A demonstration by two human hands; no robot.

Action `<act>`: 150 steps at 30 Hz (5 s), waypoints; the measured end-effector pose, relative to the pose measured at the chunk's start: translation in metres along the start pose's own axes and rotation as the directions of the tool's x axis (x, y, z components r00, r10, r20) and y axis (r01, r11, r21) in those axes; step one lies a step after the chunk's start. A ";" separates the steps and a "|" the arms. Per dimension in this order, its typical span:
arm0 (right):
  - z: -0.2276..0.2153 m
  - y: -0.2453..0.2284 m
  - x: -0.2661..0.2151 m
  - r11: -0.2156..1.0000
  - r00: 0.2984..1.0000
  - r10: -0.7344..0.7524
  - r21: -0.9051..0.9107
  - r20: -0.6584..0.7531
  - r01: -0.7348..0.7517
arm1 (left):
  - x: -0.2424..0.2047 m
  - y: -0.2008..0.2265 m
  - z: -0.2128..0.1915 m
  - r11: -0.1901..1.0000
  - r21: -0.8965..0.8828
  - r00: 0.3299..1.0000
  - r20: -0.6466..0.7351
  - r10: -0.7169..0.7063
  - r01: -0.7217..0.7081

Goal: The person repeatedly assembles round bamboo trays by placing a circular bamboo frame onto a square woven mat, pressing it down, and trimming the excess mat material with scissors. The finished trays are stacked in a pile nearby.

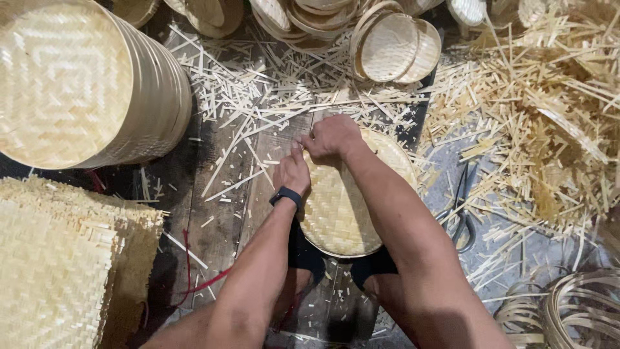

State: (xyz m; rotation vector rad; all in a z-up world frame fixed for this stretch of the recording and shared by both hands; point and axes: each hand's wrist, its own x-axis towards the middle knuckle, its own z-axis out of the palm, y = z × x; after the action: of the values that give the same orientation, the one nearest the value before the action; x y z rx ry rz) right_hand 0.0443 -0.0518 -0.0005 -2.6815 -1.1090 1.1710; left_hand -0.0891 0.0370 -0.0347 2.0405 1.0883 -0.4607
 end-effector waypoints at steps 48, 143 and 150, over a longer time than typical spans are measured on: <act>0.111 0.103 -0.284 -0.362 0.712 0.698 0.822 -0.075 0.441 | -0.051 -0.032 -0.047 0.105 -0.985 0.946 0.161 0.280 0.137; 0.180 0.163 -0.230 0.900 0.604 0.390 0.147 -0.695 -0.411 | -0.141 0.006 0.085 0.365 0.225 0.429 0.457 0.779 -0.903; 0.205 0.189 -0.277 0.889 0.763 0.458 0.233 -0.457 -0.394 | -0.124 0.000 0.064 0.265 0.189 0.320 0.692 0.647 -0.946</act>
State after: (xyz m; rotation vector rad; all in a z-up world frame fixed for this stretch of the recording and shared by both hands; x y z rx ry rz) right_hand -0.1044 -0.4154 -0.0238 -2.9568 -0.3398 0.4585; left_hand -0.1575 -0.0798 0.0007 2.4444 -0.6772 -0.7131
